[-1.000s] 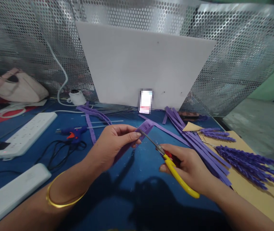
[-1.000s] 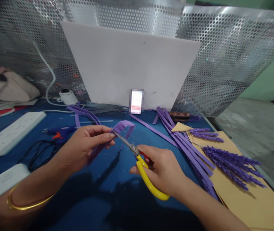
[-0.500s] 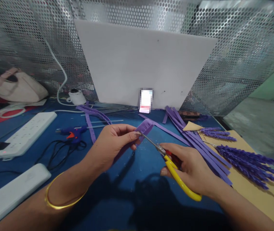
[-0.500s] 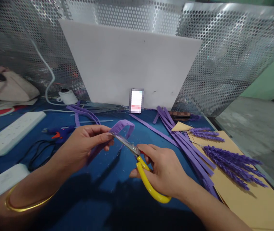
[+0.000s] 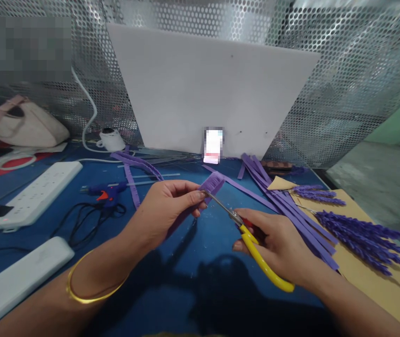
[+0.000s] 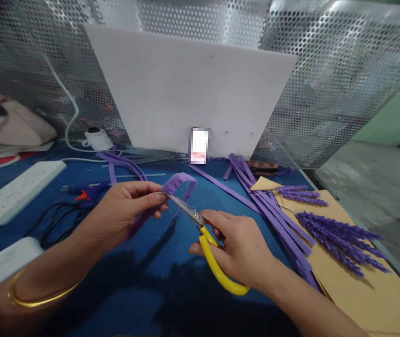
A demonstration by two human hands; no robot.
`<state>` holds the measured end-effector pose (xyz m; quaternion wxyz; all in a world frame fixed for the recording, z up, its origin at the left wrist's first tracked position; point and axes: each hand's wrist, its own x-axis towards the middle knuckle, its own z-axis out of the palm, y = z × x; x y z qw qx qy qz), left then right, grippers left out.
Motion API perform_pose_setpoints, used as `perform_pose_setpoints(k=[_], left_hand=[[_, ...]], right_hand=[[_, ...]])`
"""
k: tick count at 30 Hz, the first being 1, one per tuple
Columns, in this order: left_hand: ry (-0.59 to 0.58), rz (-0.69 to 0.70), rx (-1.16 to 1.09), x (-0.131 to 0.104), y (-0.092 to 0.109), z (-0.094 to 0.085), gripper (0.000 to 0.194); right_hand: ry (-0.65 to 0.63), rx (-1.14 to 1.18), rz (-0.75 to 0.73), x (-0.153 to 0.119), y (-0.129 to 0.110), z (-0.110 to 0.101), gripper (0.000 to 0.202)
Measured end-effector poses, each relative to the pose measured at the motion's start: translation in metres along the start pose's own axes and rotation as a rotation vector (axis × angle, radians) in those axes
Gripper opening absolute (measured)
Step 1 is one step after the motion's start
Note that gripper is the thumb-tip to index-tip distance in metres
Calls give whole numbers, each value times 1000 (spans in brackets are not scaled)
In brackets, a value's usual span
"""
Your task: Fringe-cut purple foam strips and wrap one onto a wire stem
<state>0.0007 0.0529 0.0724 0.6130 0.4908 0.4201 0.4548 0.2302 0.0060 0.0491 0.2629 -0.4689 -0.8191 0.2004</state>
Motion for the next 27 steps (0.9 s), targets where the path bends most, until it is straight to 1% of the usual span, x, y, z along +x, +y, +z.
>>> perform_pose_setpoints(k=[8,13,16,20,23,27], left_hand=[[12,-10,13,-2,3,0,4],[34,22,42,-3,3,0,5],[56,52,104,-4,4,1,7],[31,65,157,-5,4,2,8],[14,57,169,-4,2,1,10],[24,40,148,-4,1,0,10]], right_hand=[[28,-26,-34,-1,2,1,35],[53,-48,-41,-2,1,1,35],[37,-57,-47,-1,0,1,35],[22,-80,-47,1,0,1,37],[12,-79,-42,1,1,2,36],[2,-41,-29,0,0,1,34]])
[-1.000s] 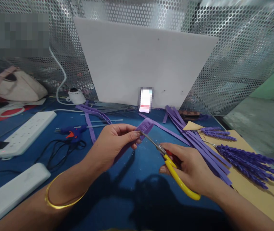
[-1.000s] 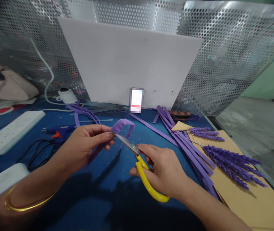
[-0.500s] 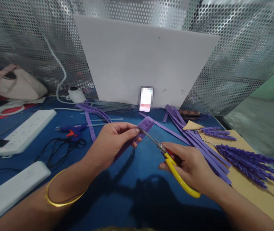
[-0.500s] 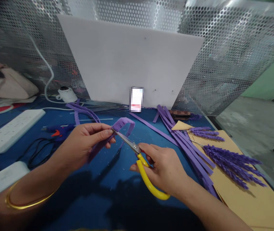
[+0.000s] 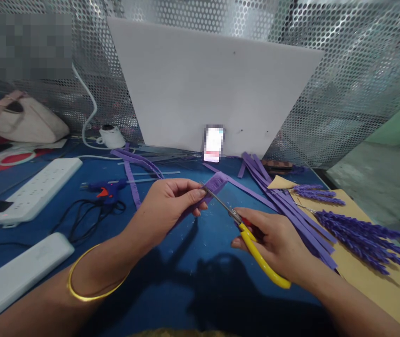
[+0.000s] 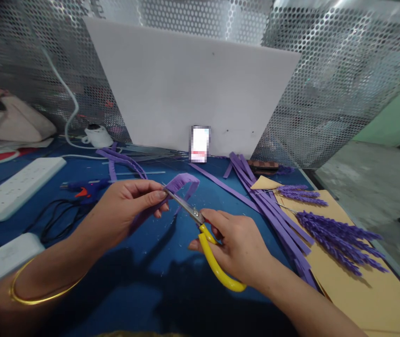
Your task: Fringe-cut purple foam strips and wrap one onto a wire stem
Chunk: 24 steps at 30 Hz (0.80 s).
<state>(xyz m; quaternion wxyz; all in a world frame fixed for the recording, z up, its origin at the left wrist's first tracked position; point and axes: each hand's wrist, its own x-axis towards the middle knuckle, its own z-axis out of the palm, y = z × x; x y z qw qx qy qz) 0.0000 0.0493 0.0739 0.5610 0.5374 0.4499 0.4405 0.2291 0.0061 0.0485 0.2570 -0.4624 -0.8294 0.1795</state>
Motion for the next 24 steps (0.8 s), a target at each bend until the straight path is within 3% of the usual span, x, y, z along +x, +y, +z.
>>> perform_pose_setpoints(k=[11,18,24], left_hand=[[13,-53,-124,-1,5,3,8],[-50,-162,-208,3,4,1,8],[-60,-167,-174,3,4,0,8]], right_hand=[[9,27,14,-1,-1,0,32],[-155,283,155,-2,0,-3,30],[-135,291,168,-1,2,-3,34]])
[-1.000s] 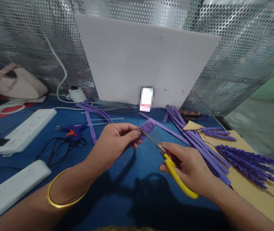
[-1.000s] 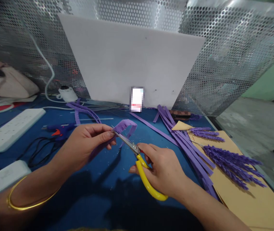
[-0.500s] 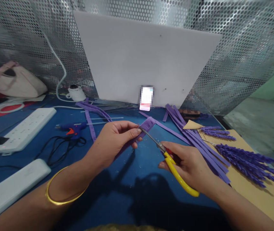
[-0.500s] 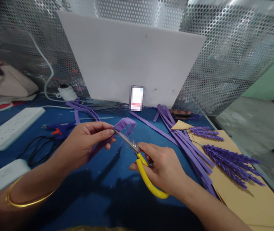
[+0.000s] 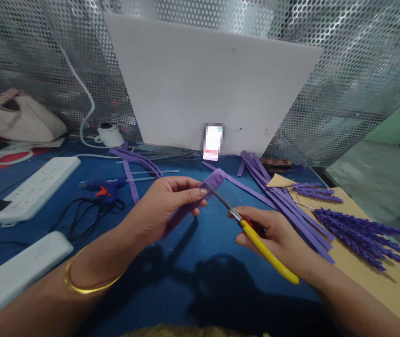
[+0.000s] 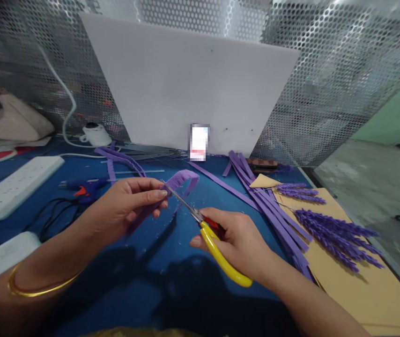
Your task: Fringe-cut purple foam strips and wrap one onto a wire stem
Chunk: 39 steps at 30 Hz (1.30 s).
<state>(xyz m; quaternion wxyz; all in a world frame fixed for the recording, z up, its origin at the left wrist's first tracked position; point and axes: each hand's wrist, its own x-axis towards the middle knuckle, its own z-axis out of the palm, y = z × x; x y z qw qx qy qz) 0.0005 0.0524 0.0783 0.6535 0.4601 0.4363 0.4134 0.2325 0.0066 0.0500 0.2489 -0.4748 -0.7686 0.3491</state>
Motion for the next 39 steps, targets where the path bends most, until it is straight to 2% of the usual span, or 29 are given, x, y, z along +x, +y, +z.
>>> perform_pose_setpoints(k=[8,17,25,39], left_hand=[[24,80,54,0,-2,-1,8],[42,127,54,-2,0,0,8],[65,140,99,-2,-1,0,11],[55,114,23,-2,-1,0,5]], right_hand=[[69,-96,-51,1,1,2,31],[147,-250,-124,0,-2,1,39],[129,-252,-125,0,-4,1,38],[137,-261,-161,0,-3,1,31]])
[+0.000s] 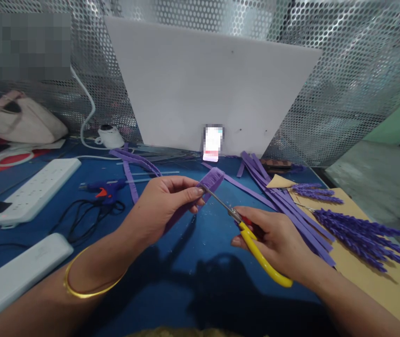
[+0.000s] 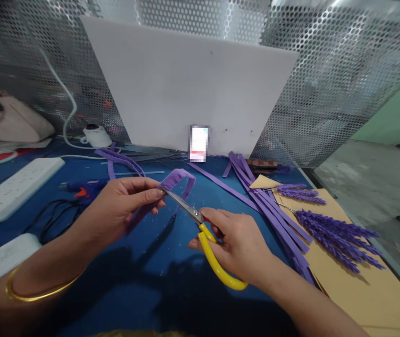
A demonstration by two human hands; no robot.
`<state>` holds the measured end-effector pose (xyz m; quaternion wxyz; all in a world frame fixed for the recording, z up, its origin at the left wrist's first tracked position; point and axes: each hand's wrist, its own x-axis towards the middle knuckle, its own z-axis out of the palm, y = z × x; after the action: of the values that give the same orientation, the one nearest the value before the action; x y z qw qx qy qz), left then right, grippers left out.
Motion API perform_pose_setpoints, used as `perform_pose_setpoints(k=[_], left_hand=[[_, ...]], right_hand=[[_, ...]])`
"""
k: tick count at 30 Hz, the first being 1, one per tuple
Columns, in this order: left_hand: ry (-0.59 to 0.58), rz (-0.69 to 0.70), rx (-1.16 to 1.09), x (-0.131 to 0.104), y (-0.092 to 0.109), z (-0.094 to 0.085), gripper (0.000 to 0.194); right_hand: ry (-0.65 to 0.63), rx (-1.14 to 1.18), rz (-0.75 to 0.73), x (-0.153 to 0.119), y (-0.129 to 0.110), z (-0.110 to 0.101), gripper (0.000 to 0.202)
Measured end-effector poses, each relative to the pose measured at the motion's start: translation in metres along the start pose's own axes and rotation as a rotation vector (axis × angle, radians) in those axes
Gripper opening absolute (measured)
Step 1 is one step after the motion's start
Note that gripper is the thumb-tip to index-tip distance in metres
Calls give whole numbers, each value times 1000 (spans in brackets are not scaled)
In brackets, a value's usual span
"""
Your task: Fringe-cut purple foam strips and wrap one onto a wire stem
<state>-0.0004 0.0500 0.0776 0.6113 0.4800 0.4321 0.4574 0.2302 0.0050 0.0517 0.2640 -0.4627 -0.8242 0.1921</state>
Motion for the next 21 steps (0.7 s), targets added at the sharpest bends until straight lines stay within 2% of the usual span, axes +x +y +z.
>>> perform_pose_setpoints(k=[7,21], left_hand=[[38,40,31,-1,0,1,5],[4,40,21,1,-4,4,8]], right_hand=[[29,-28,-9,0,2,2,32],[-4,-11,-1,0,1,4,32]])
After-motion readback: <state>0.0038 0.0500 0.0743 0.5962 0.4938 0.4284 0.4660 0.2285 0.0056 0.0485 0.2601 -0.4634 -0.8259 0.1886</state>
